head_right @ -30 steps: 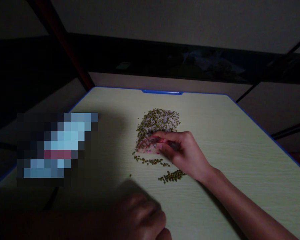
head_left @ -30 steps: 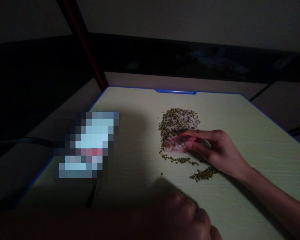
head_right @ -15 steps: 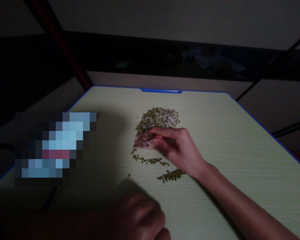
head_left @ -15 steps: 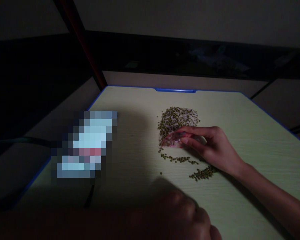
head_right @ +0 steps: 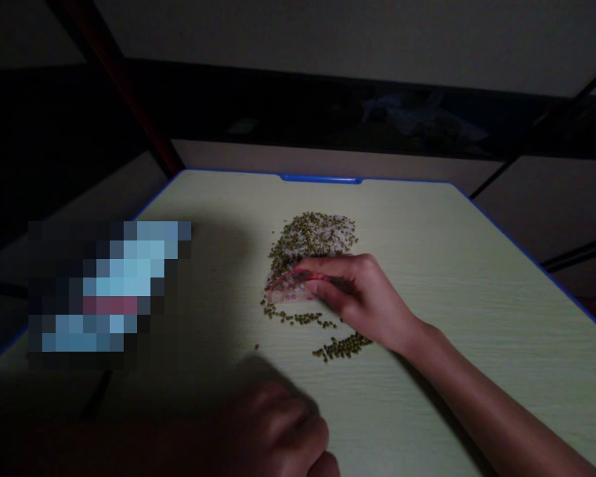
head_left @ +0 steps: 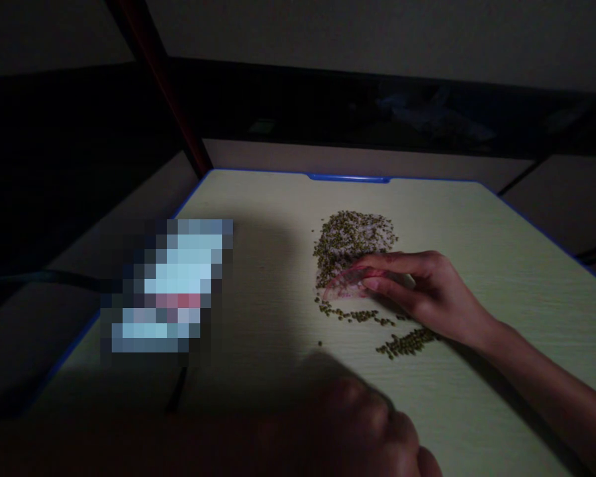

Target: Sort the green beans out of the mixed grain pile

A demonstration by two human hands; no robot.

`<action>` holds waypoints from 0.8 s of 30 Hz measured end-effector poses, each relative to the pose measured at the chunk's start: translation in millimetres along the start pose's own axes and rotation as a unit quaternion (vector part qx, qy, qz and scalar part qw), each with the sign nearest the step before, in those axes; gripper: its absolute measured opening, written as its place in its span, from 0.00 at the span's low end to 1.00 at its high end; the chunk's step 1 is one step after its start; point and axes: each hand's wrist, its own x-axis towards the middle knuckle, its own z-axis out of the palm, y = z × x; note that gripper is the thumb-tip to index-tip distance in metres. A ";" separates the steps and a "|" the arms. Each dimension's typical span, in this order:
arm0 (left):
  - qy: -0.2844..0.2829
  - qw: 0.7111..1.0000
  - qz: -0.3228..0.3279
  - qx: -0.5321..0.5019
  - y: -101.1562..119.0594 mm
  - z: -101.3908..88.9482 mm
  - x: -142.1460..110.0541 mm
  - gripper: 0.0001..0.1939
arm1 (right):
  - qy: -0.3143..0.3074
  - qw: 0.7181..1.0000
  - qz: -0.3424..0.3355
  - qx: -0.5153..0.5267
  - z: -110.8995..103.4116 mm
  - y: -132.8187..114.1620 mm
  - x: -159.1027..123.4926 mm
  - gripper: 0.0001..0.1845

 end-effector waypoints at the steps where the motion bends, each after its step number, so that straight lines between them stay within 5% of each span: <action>1: -0.003 1.000 -0.004 -0.003 -0.1 1.0 0.0 0.13 | -0.005 1.000 -0.005 0.002 -0.8 -0.1 -0.4 0.12; 11: 0.065 0.997 -0.019 0.032 5.3 12.9 1.5 0.09 | -0.018 1.000 -0.015 0.010 -3.6 1.6 -3.5 0.10; 24: 0.009 1.000 0.002 -0.008 2.3 5.1 0.2 0.11 | 0.010 1.000 0.014 -0.009 7.5 -7.5 -3.1 0.13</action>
